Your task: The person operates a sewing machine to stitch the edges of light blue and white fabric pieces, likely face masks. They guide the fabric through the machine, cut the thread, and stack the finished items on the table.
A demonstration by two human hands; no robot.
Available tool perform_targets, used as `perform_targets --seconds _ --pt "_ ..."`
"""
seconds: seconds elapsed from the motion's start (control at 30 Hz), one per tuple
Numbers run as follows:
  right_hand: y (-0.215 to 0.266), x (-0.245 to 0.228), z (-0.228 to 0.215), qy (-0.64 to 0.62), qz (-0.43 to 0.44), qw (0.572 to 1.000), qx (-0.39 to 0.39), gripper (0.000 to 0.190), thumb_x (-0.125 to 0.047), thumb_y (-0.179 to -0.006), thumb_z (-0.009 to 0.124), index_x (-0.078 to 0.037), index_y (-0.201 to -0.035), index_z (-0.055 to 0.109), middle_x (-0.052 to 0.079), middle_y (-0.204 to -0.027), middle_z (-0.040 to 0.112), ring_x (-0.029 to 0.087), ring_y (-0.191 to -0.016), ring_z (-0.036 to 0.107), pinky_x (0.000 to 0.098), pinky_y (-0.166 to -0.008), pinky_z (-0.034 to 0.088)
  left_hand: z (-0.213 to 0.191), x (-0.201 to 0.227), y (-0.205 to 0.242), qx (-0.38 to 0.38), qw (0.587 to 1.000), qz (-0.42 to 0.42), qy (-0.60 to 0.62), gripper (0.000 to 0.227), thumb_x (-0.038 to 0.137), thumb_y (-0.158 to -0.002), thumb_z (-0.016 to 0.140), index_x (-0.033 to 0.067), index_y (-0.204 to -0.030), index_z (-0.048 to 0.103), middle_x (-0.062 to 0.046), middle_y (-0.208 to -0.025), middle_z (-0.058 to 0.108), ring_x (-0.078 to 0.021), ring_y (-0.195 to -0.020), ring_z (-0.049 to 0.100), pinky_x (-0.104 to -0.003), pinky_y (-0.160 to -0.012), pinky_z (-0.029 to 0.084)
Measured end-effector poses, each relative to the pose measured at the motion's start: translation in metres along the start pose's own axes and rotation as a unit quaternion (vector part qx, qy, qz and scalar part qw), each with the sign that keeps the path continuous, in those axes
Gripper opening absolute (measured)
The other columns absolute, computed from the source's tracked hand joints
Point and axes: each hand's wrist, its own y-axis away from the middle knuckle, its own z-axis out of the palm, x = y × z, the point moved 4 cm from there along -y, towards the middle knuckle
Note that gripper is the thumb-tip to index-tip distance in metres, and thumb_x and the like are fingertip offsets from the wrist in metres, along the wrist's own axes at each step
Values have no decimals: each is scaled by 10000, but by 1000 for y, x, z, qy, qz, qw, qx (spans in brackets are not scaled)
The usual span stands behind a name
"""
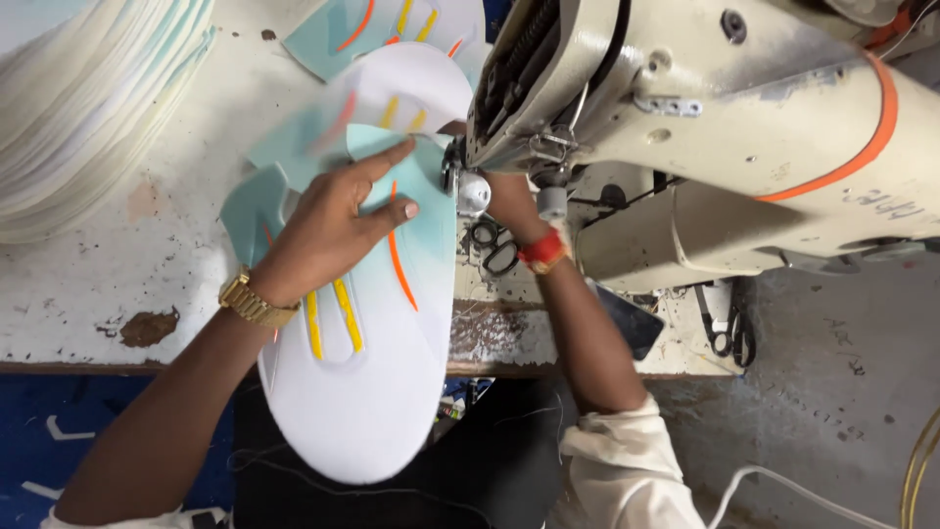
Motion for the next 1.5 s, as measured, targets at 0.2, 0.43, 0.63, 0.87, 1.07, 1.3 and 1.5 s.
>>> perform_targets --seconds 0.2,0.43,0.63,0.87,1.07,1.3,1.5 --pt "-25 84 11 -73 46 991 103 302 -276 -1030 596 -4 -1161 614 154 -1111 650 270 -950 632 396 -783 512 -10 -13 -10 6 997 59 51 636 198 -1009 695 83 -1569 418 -231 -1526 551 -190 -1358 534 -337 -1092 434" --pt "48 55 -15 -144 161 952 218 386 -374 -1085 526 -11 -1001 629 131 -911 665 224 -762 622 366 -645 509 -22 49 3 -149 950 -242 -127 828 281 -983 723 294 -1686 285 -444 -1195 527 -479 -1038 517 -515 -815 483" --pt "146 -210 26 -297 235 913 152 478 -439 -1028 495 -33 -1002 744 38 -794 727 102 -684 655 265 -617 541 -17 -6 14 -159 987 -32 20 748 249 -885 701 217 -1556 370 -23 -1621 418 -209 -1265 626 -360 -969 544" --pt "198 -256 80 -312 342 882 88 310 -251 -1012 626 21 -1092 750 17 -714 661 59 -597 494 242 -524 384 -26 -4 9 -161 985 32 44 611 142 -924 714 78 -1486 481 -59 -1619 434 -274 -1416 518 -422 -1124 466" --pt "177 -261 76 -348 311 882 70 275 -199 -1057 565 36 -1068 708 13 -751 686 53 -637 590 239 -590 477 -35 -13 -18 -163 986 -26 -24 653 229 -917 704 158 -1536 506 -49 -1480 577 -216 -1349 602 -401 -1128 463" --pt "142 -231 76 -323 253 903 129 263 -188 -1080 621 3 -907 671 -11 -733 588 57 -644 491 232 -593 399 -42 -41 -63 -127 991 36 -12 623 258 -937 726 109 -1510 532 -93 -1383 653 -168 -1237 642 -340 -1015 514" --pt "106 -225 57 -348 252 881 200 279 -206 -1037 640 -45 -810 657 -65 -680 534 34 -605 388 231 -553 309 -56 -63 -83 -41 993 -98 -60 483 398 -964 789 19 -1223 637 -74 -1074 672 -92 -891 579 -293 -753 495"
